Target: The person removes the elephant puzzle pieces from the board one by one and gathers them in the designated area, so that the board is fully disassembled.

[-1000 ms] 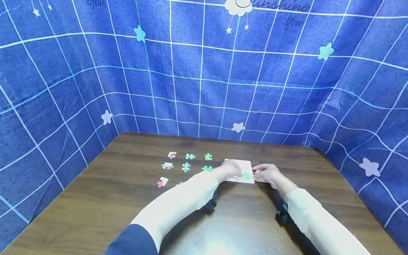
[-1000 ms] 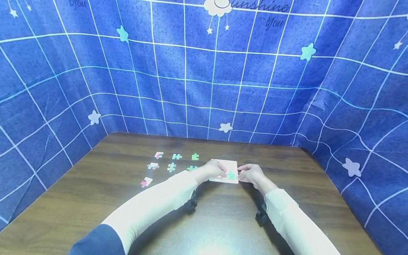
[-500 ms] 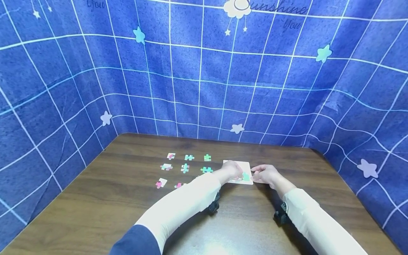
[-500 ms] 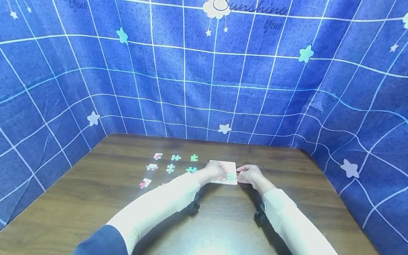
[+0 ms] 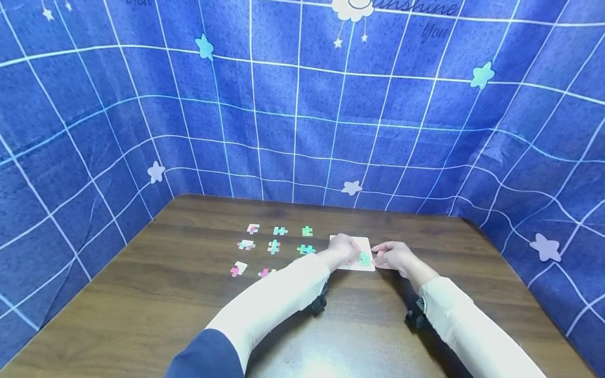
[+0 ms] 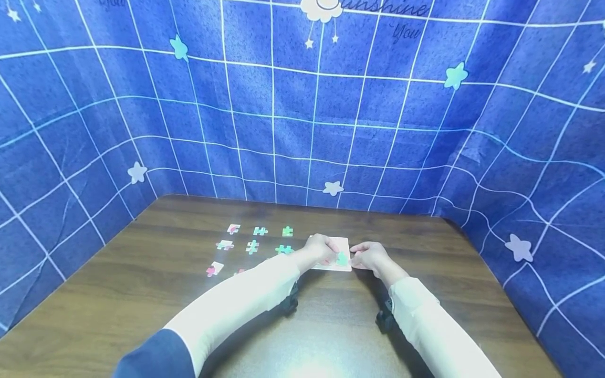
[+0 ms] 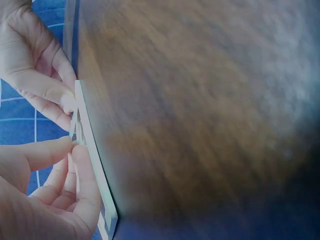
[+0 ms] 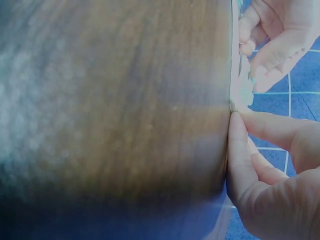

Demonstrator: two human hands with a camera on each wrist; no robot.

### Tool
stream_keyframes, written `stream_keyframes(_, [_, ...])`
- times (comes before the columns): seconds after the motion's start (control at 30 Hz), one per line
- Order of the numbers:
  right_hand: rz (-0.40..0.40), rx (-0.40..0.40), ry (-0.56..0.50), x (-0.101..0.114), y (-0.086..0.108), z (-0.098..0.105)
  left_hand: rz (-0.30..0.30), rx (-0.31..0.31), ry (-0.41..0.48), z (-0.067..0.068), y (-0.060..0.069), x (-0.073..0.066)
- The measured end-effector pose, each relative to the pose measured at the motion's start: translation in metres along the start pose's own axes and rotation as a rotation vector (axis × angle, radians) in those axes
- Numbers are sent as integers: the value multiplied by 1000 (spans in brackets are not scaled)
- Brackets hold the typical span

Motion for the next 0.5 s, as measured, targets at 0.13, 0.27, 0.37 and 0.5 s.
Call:
stream_keyframes(0.13, [5, 6, 11, -1, 0, -1, -4, -9, -4, 1, 1, 0])
stream_keyframes(0.27, [2, 4, 17, -2, 0, -1, -13, -21, 2, 6, 2, 3])
stream_keyframes(0.37, [-3, 11, 13, -1, 0, -1, -8, -34, 34, 11, 1, 7])
stream_keyframes(0.5, [-4, 18, 10, 1, -1, 1, 20, -55, 132, 19, 1, 9])
Point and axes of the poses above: each hand's wrist, its own y-axis away from the middle knuckle, its own z-axis out of the back of the hand, x = y × z, the point moved 3 cm from there along -y, towards the middle knuckle, and after that the axes turned 13 degrees about -z, right-handed, at the moved point
